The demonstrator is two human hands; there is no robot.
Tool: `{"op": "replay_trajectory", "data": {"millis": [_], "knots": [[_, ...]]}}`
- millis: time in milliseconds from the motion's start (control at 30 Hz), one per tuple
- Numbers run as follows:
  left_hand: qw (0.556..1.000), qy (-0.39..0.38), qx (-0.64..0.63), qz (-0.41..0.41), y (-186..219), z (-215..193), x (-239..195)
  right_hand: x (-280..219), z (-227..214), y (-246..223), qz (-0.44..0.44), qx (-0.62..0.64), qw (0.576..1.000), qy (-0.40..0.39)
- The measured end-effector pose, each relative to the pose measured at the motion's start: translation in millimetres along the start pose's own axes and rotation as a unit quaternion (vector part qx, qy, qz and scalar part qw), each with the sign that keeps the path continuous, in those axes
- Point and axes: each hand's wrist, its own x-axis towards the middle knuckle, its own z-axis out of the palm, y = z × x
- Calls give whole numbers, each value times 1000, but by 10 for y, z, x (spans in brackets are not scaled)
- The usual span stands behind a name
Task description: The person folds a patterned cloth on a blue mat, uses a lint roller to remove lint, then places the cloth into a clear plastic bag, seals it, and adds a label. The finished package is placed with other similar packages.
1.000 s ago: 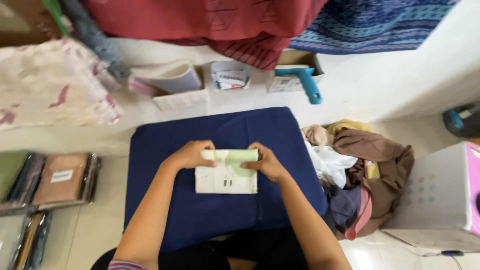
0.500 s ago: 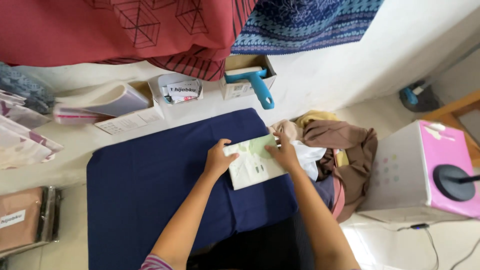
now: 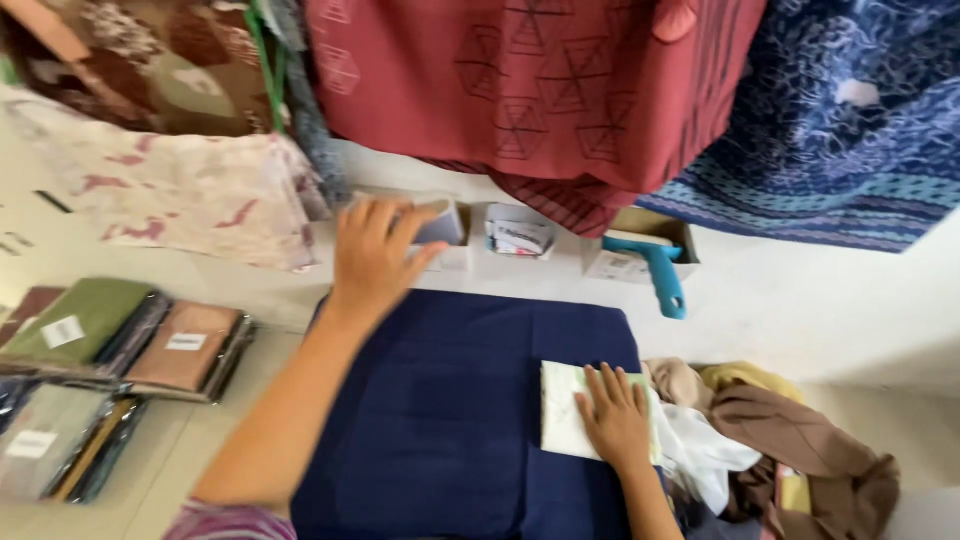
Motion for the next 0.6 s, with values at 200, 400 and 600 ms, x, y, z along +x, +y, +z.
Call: {"op": "replay_trajectory", "data": {"millis": [200,400,600], "knots": [[992,-85,-23,95,-466,85,182,-6,26,4,4,-9,1000,-8],[974,-186,-130,12,-606,52,304,0,32,26,-5,-18,1000,-1],[936,-210,-246,-140,-558,-650,508,-8,160,98,-23,-47,997,56]]}}
